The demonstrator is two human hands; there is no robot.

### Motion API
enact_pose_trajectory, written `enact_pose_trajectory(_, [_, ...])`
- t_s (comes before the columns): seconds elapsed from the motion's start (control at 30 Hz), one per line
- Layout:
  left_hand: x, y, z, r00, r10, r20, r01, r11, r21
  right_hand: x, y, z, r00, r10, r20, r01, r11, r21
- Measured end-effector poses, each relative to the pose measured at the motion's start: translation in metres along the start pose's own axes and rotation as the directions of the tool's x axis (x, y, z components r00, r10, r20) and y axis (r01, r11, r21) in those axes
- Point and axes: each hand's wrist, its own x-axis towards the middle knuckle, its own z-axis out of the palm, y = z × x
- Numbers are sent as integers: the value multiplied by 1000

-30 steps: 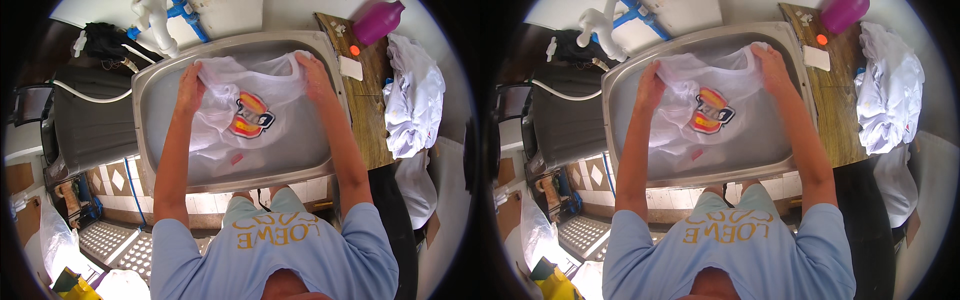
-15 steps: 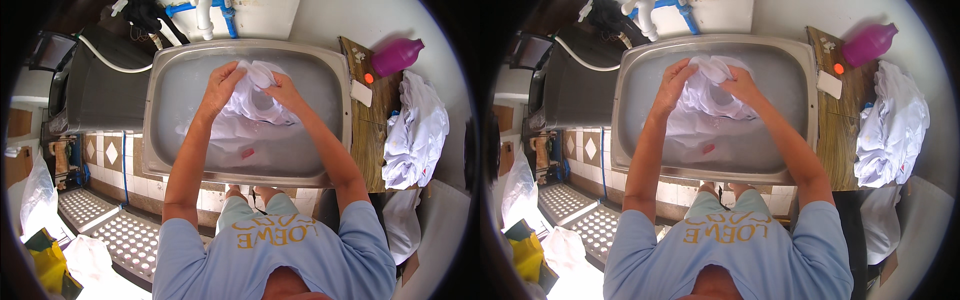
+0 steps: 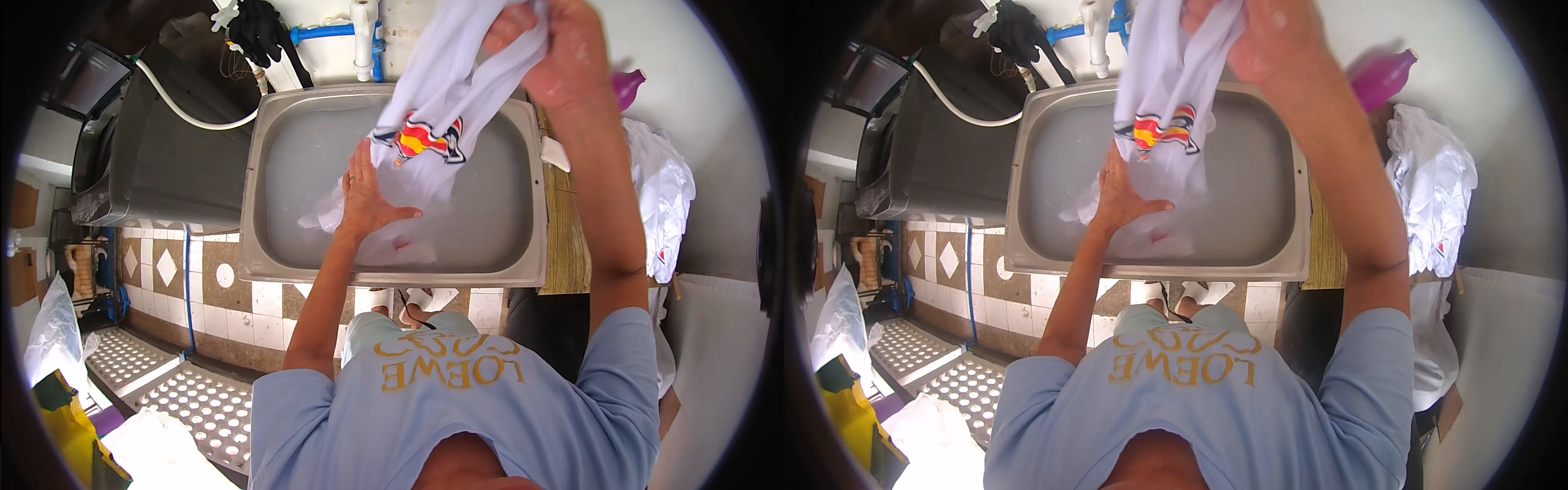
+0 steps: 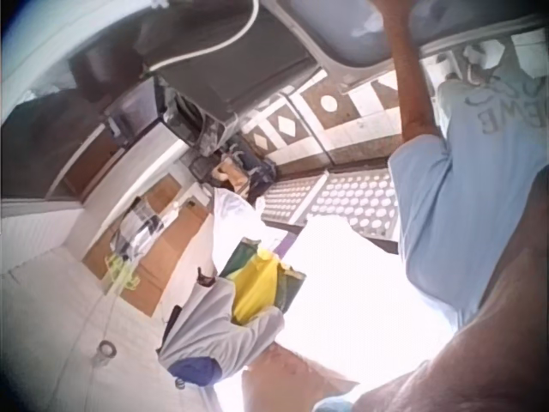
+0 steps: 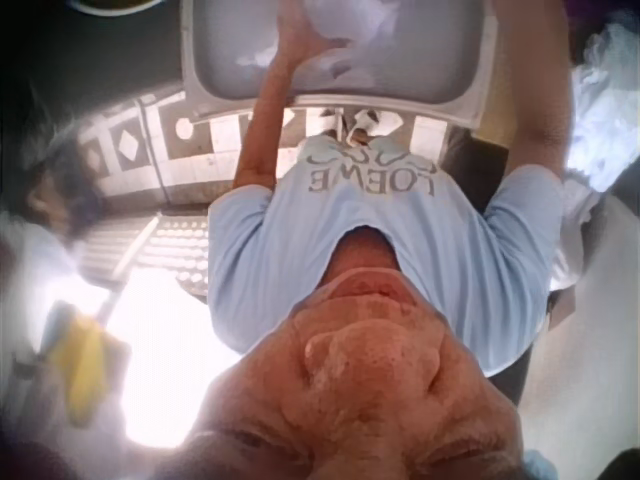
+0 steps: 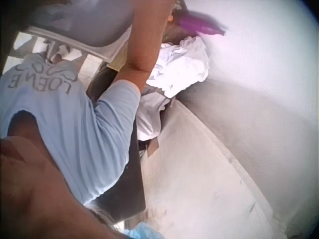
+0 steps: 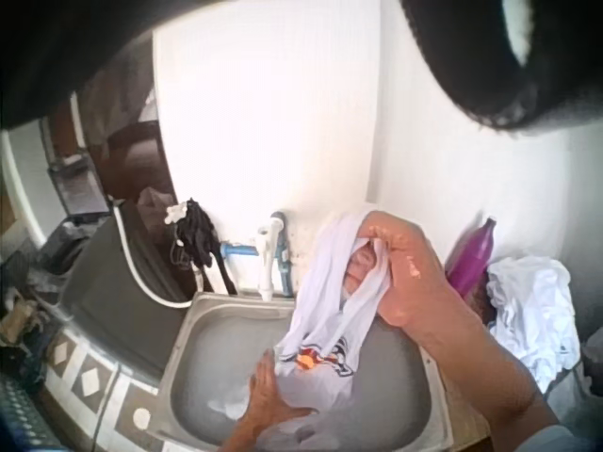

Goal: The person washes a white t-shirt by hand in a sink filled with soapy water, scrubs a stain, applies a purple cleaning product from a bottle, and then places the shirt into a washing machine.

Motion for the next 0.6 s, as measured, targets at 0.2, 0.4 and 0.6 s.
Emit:
enact_pose_trajectory(0.2, [49,47,29,949,25,-313,-160,897,-413,-24,-84,33,970,-203,-130,184,972,-145])
enact_pose_trajectory(0.4, [81,6,21,980,-92,-175,-49,741,-669,-77,-71,-25,662,-349,-663,55,905,-421])
enact_pose_trajectory(0.6, [95,90,-33,992,112,61,-45,754,-655,-135,80,-159,788,238,-567,-613,387,-689])
